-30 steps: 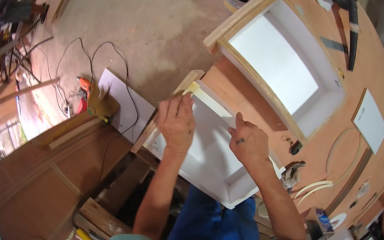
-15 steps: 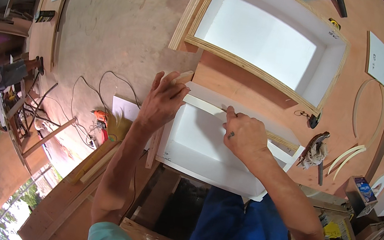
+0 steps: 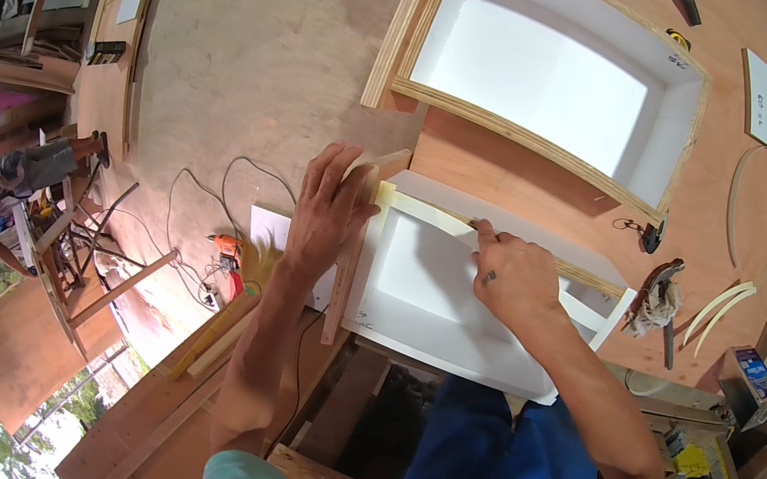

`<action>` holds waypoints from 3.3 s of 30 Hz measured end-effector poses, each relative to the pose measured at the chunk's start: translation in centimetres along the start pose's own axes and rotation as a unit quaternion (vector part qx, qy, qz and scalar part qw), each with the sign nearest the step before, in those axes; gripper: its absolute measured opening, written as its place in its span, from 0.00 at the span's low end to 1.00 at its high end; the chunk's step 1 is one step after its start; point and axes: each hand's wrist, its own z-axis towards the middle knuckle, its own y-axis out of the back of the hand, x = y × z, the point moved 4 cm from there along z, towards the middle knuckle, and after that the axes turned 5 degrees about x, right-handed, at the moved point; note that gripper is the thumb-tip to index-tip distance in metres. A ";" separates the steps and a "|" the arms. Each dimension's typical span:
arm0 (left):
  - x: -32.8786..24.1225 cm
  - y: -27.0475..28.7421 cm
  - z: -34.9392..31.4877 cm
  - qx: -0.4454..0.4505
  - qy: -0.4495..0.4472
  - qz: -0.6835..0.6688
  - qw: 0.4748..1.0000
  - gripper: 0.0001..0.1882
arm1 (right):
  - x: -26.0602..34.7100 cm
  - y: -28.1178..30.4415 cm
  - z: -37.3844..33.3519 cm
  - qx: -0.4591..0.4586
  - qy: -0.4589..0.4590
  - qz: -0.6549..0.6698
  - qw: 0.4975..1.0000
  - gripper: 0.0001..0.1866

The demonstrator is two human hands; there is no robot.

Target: The person assembles two white wooden boxes by fitting thin wooden strips into grooves along the edges. They repeatedly pick up strips, align them, and press them into place, occasionally wiping the surfaces with a cloth. The work continues with repeated fitting and adjustment of the strips on both boxes.

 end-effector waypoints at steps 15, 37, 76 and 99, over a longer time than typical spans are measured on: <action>-0.5 0.1 1.7 0.066 -0.089 0.043 0.993 0.25 | 0.7 1.1 0.3 -0.001 -0.007 0.001 1.000 0.25; 0.0 0.7 3.1 0.089 -0.074 0.024 0.993 0.25 | 1.1 1.1 -0.1 -0.022 0.007 0.034 0.999 0.23; -37.2 -4.1 -2.4 -0.251 0.073 -0.776 0.574 0.20 | -15.9 -2.2 -25.6 -0.241 -0.166 0.903 0.315 0.14; -29.4 -3.5 -4.3 -0.264 0.230 -0.725 0.593 0.25 | -11.3 3.2 -22.3 -0.235 0.144 0.101 0.956 0.30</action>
